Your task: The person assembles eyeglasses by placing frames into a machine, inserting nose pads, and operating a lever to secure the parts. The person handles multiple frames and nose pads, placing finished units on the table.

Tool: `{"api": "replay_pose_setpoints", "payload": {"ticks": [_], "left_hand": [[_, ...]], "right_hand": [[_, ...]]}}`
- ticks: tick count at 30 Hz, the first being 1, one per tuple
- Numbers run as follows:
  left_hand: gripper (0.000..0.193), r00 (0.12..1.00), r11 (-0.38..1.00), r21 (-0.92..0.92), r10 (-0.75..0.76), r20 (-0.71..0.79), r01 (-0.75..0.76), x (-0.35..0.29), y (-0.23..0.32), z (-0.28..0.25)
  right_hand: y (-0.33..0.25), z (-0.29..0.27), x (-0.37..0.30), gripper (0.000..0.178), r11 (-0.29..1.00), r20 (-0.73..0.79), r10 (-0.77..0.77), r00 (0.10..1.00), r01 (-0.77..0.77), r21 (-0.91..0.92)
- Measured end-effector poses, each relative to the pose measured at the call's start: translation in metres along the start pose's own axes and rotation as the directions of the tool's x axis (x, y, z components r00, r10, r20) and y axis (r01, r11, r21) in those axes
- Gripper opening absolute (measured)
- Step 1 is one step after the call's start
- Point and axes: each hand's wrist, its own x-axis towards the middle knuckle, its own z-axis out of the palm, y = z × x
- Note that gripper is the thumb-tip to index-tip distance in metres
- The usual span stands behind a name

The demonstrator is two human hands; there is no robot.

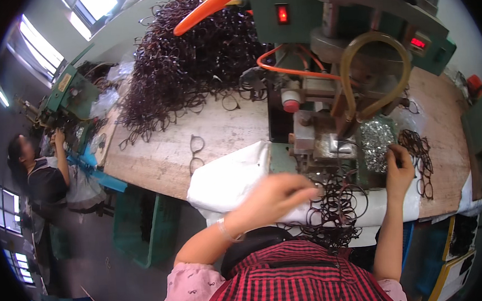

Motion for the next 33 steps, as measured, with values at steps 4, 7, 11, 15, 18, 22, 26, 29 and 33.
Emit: {"api": "replay_pose_setpoints", "payload": {"ticks": [4, 7, 11, 15, 18, 22, 26, 29, 33], "left_hand": [[0.024, 0.725, 0.373, 0.675, 0.010, -0.689, 0.636, -0.044, -0.109, -0.103], [0.024, 0.572, 0.111, 0.569, -0.316, -0.757, 0.815, -0.079, -0.176, -0.156], [0.027, 0.501, 0.506, 0.259, -0.433, -0.749, 0.823, -0.044, -0.171, -0.225], [0.065, 0.635, 0.873, -0.015, -0.367, -0.680, 0.488, 0.001, -0.177, -0.308], [0.070, 0.604, 0.850, -0.149, -0.472, -0.643, 0.505, -0.004, -0.256, -0.343], [0.073, 0.508, 0.875, -0.166, -0.408, -0.759, 0.455, 0.006, -0.255, -0.281], [0.065, 0.609, 0.799, 0.070, -0.395, -0.688, 0.598, -0.001, -0.244, -0.253], [0.054, 0.666, 0.829, 0.077, -0.386, -0.638, 0.555, 0.000, -0.222, -0.214], [0.055, 0.755, 0.922, 0.128, -0.214, -0.620, 0.366, 0.013, -0.162, -0.137]], "right_hand": [[0.004, -0.003, -0.002, 0.016, 0.996, 0.008, 0.058, 0.998, -0.058, 0.072], [-0.005, 0.015, 0.002, 0.015, 0.997, 0.082, 0.066, 0.994, -0.069, 0.031], [-0.011, 0.017, 0.003, 0.015, 0.999, 0.063, 0.039, 0.997, -0.040, 0.016], [-0.021, 0.010, 0.007, 0.014, 0.997, 0.042, 0.042, 0.998, -0.045, 0.069], [-0.013, 0.004, -0.001, 0.012, 0.991, 0.017, 0.083, 0.996, -0.084, 0.101], [-0.024, -0.026, -0.028, 0.011, 1.000, -0.120, 0.011, 0.993, -0.011, -0.001], [-0.080, -0.016, -0.023, 0.013, 0.991, 0.036, -0.109, 0.993, 0.105, 0.084], [-0.126, 0.011, -0.001, 0.018, 0.948, 0.198, -0.293, 0.935, 0.258, 0.187], [-0.132, 0.051, 0.003, 0.041, 0.910, 0.269, -0.123, 0.955, 0.000, 0.414]]}}
